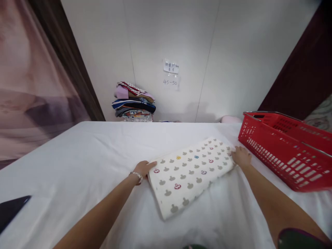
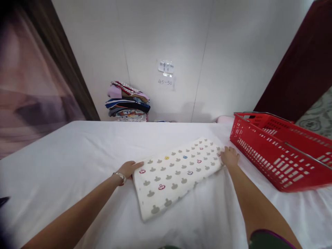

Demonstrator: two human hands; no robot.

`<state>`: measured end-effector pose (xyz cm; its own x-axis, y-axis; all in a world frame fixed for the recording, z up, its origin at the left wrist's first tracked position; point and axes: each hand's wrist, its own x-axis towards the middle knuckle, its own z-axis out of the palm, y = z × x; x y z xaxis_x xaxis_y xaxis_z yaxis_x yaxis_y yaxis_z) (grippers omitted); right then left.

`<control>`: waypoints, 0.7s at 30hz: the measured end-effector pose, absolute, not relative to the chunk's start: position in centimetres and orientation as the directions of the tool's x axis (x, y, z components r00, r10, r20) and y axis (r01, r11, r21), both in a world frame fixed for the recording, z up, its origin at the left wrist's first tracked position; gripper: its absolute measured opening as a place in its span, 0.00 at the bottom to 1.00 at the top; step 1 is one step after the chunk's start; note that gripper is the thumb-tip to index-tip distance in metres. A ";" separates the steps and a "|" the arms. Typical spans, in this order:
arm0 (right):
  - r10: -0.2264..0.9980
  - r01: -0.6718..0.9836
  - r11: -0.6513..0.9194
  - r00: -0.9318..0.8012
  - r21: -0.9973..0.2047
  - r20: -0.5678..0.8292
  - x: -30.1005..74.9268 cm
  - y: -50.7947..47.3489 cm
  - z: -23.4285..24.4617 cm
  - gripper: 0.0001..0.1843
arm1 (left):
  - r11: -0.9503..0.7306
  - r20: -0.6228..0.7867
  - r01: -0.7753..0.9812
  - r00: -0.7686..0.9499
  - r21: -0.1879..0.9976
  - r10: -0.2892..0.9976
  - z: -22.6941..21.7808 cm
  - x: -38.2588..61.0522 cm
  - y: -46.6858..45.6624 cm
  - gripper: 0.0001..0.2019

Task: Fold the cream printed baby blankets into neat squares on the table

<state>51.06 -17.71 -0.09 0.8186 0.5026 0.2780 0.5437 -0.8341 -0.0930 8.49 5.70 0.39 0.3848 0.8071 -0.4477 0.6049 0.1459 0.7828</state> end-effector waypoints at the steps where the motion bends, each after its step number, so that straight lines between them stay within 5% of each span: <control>1: 0.532 0.577 -0.813 0.791 -0.080 0.302 50.4 -17.2 -0.5 0.22 | 0.162 -0.456 0.590 0.391 0.791 0.800 0.4 8.4 5.8 0.16; 4: 0.670 0.721 -0.687 0.674 -0.083 0.309 47.6 -14.9 -1.1 0.24 | 0.178 -0.459 0.575 0.390 0.799 0.798 0.3 8.2 5.9 0.15; 8: 0.856 0.864 -0.497 0.503 -0.079 0.122 43.0 -12.5 -2.2 0.26 | 0.164 -0.439 0.578 0.376 0.799 0.816 0.0 8.3 5.9 0.15; 11: 0.883 0.881 -0.470 0.469 -0.051 -0.017 41.1 -12.1 -2.8 0.26 | 0.185 -0.455 0.574 0.371 0.798 0.810 0.0 8.2 5.9 0.17; 14: 0.874 0.872 -0.485 0.486 -0.062 -0.001 39.5 -12.4 -2.1 0.27 | 0.315 -0.528 0.491 0.389 0.812 0.755 0.0 7.8 5.9 0.18; 21: 0.966 0.799 -0.049 0.190 -0.599 0.175 27.6 -11.6 1.4 0.16 | 0.596 -0.629 0.239 0.469 0.767 0.620 0.1 6.2 5.4 0.17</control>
<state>27.63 -11.62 1.44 0.1897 0.9662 0.1746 0.7990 -0.0485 -0.5994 6.16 5.36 0.06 0.4692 0.6203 -0.6285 0.2392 0.5959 0.7666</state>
